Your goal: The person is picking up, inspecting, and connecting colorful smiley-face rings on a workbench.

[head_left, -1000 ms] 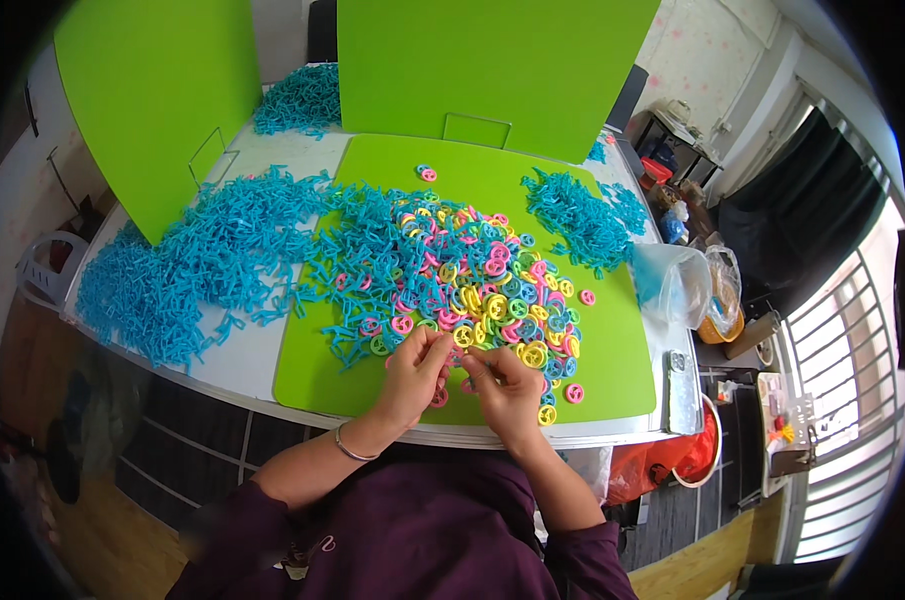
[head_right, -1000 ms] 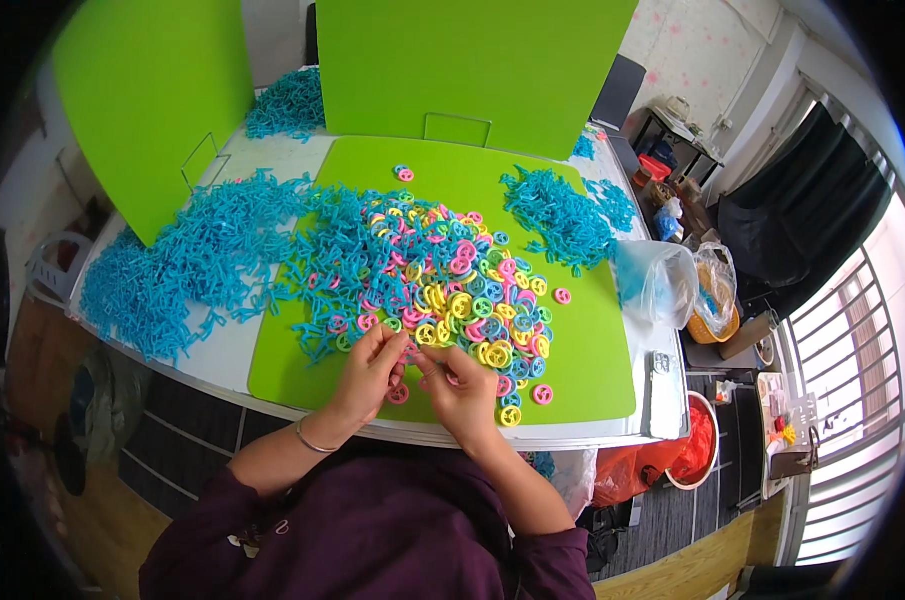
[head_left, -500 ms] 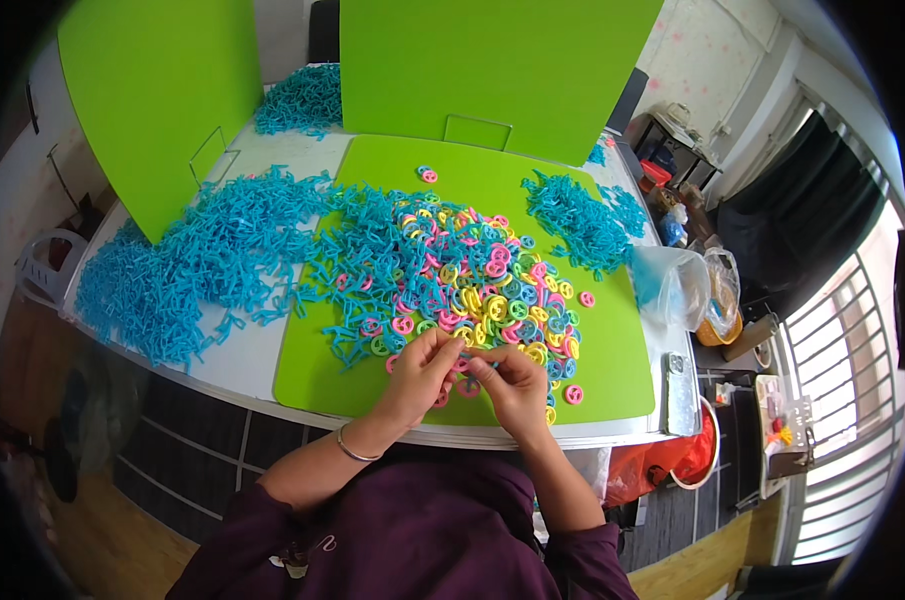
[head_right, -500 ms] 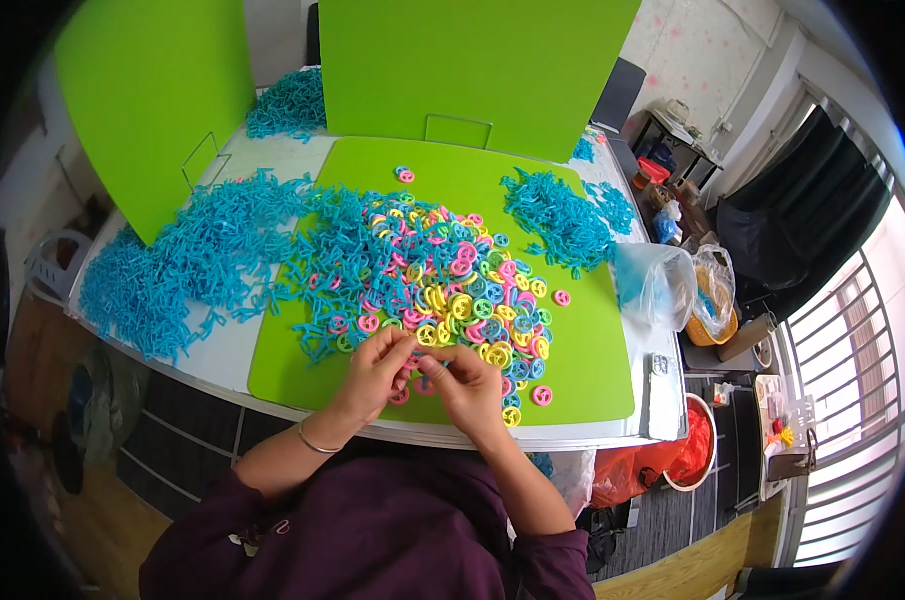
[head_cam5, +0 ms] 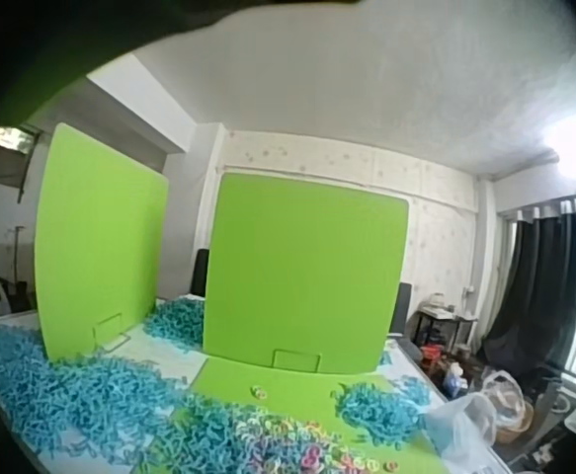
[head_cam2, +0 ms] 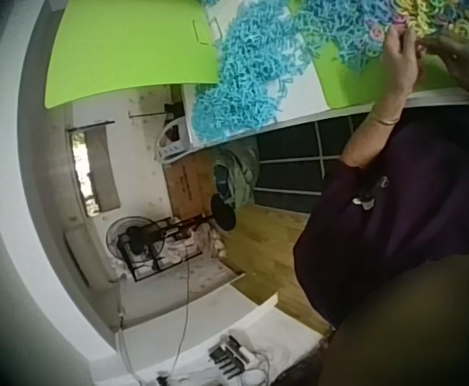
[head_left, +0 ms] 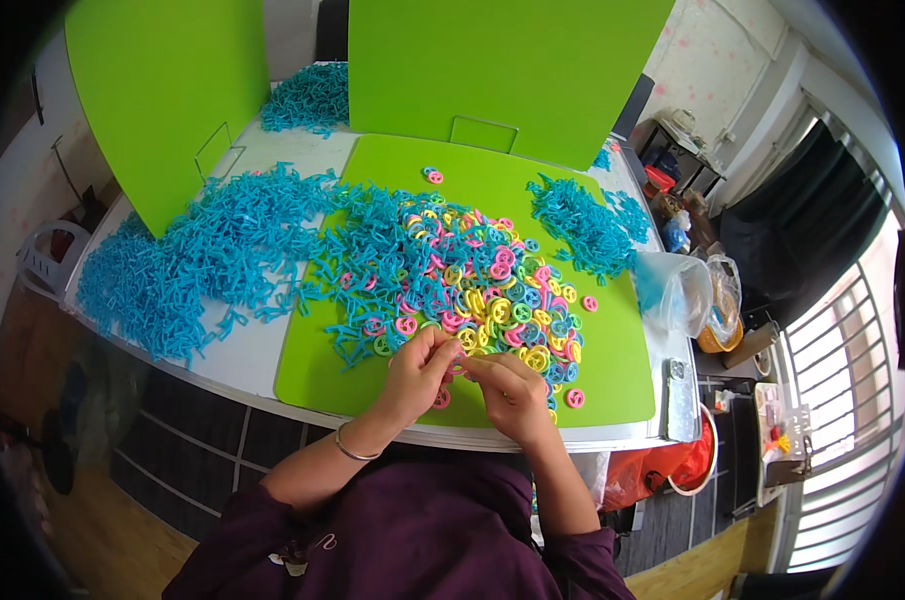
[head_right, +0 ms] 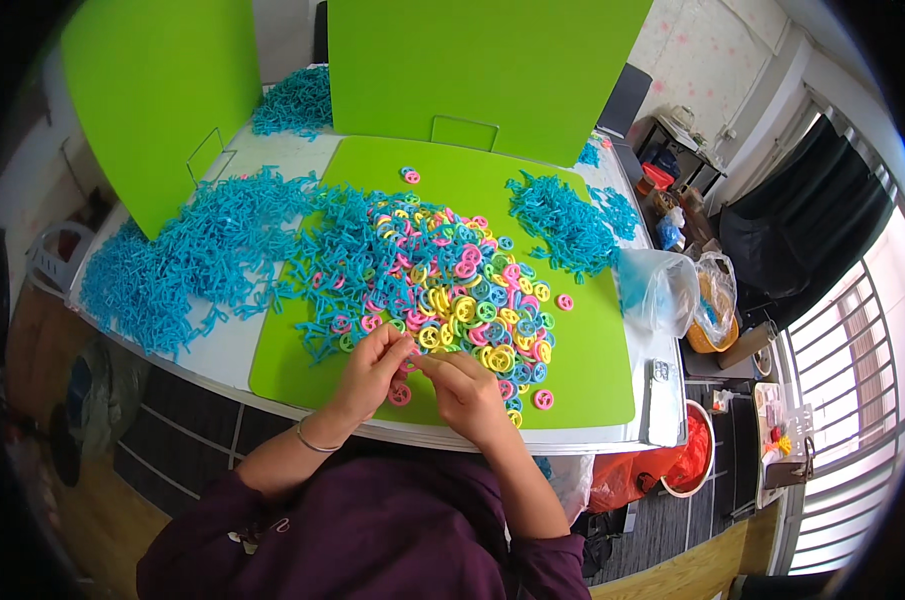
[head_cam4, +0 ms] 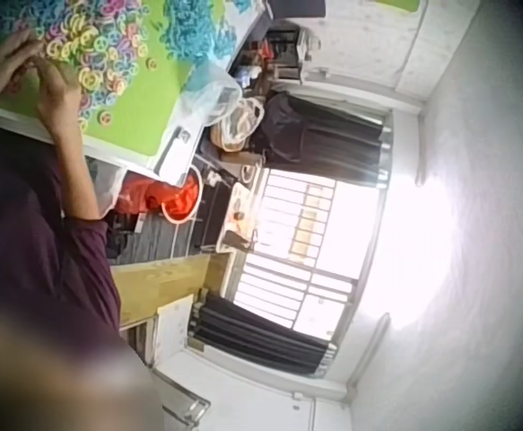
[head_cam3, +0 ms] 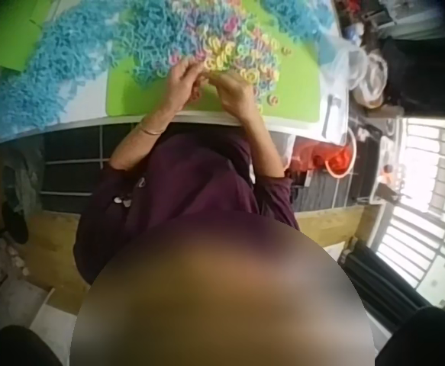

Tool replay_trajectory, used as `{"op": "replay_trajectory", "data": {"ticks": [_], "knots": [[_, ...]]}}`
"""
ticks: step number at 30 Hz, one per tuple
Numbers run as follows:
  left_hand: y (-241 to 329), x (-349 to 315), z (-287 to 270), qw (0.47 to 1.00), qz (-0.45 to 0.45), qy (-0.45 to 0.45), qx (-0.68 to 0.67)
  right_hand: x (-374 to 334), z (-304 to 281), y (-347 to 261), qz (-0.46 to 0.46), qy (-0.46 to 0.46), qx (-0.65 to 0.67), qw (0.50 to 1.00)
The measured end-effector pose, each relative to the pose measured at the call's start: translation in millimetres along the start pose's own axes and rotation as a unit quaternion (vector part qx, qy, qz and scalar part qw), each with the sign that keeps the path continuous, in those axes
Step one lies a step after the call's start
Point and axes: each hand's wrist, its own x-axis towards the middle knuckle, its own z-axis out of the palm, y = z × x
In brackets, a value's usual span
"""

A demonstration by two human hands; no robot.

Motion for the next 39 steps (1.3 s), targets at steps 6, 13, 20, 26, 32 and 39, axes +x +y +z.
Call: {"op": "replay_trajectory", "data": {"ticks": [6,13,20,26,32,39], "knots": [[16.5,-6.0,8.3,0.974,0.154,0.031,0.165,-11.0,10.0,5.4,0.204,0.025,0.228,0.952],[13.4,0.0,-2.5,0.995,-0.079,-0.067,-0.008,-10.9,-0.7,13.0,0.343,-0.012,0.410,0.845],[34.6,-7.3,-31.9,0.982,0.088,0.017,0.164,-6.6,-7.6,14.5,0.362,0.047,0.547,0.754],[53.0,-30.6,-93.8,0.730,0.269,0.115,0.618,-16.6,-40.0,-3.8,0.389,0.053,0.521,0.758],[44.7,-26.2,-98.3,0.825,0.095,0.071,0.553,-69.2,-130.5,-16.9,0.317,-0.145,0.176,0.921],[38.6,-16.3,-84.2,0.886,0.151,0.097,0.428,-99.9,-164.4,-52.2,0.356,-0.256,-0.122,0.890]]}}
